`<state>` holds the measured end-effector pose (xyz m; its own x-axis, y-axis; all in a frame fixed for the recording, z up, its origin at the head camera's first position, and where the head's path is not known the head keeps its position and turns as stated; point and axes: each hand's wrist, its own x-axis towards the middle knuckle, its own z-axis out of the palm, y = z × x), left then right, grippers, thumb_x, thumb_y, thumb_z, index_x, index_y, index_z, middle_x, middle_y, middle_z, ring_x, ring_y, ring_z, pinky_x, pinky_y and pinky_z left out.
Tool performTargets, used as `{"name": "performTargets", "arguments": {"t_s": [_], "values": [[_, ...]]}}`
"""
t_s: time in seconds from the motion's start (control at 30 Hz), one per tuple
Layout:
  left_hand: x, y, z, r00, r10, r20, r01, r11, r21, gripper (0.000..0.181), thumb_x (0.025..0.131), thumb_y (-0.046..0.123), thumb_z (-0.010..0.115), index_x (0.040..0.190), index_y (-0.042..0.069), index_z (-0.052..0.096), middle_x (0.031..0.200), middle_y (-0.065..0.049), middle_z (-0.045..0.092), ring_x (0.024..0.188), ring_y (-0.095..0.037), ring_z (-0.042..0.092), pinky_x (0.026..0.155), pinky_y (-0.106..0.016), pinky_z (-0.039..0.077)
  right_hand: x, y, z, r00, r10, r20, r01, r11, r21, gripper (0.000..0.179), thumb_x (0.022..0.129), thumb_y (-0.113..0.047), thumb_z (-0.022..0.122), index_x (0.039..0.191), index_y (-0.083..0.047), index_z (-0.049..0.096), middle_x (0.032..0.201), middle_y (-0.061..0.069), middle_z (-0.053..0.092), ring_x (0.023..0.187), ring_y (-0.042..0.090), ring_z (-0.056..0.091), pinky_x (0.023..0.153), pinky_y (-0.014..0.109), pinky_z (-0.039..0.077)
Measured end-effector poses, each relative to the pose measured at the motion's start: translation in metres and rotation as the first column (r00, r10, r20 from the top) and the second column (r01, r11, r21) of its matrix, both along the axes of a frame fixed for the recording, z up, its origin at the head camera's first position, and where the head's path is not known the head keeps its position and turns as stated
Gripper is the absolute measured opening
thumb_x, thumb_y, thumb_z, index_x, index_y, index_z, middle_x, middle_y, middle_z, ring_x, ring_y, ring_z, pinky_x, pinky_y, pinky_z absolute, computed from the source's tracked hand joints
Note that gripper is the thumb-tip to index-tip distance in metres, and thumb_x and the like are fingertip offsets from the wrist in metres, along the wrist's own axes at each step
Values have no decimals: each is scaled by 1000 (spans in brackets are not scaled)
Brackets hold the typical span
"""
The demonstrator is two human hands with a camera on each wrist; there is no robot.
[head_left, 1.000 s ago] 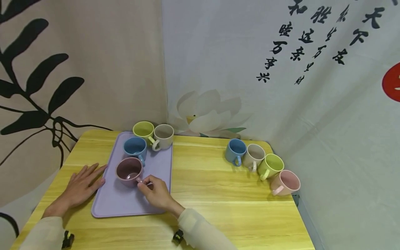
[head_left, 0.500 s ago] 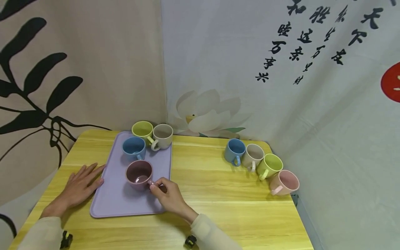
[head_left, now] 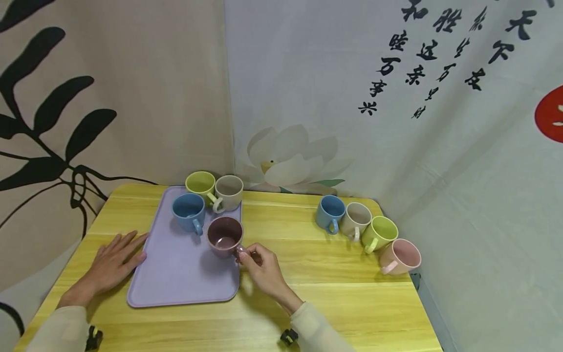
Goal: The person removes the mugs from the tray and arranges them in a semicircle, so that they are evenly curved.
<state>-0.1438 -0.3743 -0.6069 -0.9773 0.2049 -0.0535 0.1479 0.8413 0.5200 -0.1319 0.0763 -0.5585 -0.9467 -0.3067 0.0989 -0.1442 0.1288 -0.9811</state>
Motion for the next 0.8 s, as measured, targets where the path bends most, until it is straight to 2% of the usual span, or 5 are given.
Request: {"name": "performTargets", "arguments": {"t_s": [0.13, 0.27, 0.47, 0.6, 0.8], "values": [[-1, 1, -1, 1000, 1, -5, -1, 1000, -12, 68, 120, 45, 49, 179, 16, 30, 180, -42, 22, 163, -77, 10, 122, -97, 3, -4, 14, -1, 999, -38, -15, 37, 999, -31, 24, 114, -16, 67, 111, 8, 71, 117, 39, 78, 96, 0, 78, 97, 40, 71], [-1, 2, 0, 1000, 0, -12, 0, 1000, -15, 68, 121, 44, 49, 179, 16, 30, 180, -42, 23, 164, -76, 10, 122, -96, 4, -9, 28, -3, 997, -74, -12, 74, 996, -50, 23, 114, -14, 66, 112, 9, 70, 118, 40, 78, 96, 4, 80, 100, 49, 70], [0, 2, 1, 1000, -1, -29, 1, 1000, -9, 68, 120, 43, 51, 179, 16, 31, 179, -42, 25, 163, -76, 12, 122, -96, 6, -18, 52, -7, 992, -128, -16, 127, 990, -60, 27, 115, -13, 65, 116, 14, 67, 116, 39, 77, 97, 10, 81, 102, 54, 68], [0, 2, 1, 1000, 0, -13, 0, 1000, -7, 68, 120, 44, 50, 179, 16, 30, 180, -42, 23, 164, -76, 10, 122, -96, 4, -26, 67, -12, 982, -185, -41, 183, 981, -63, 25, 114, -10, 66, 112, 15, 67, 109, 41, 77, 92, 7, 81, 99, 52, 70], [0, 0, -2, 1000, -7, -5, 7, 1000, -1, 68, 120, 44, 49, 179, 16, 30, 180, -42, 21, 164, -76, 9, 122, -97, 2, -37, 83, -16, 962, -272, -20, 269, 959, -91, 23, 113, -7, 67, 109, 15, 67, 107, 41, 75, 92, 16, 83, 96, 46, 71]]}}
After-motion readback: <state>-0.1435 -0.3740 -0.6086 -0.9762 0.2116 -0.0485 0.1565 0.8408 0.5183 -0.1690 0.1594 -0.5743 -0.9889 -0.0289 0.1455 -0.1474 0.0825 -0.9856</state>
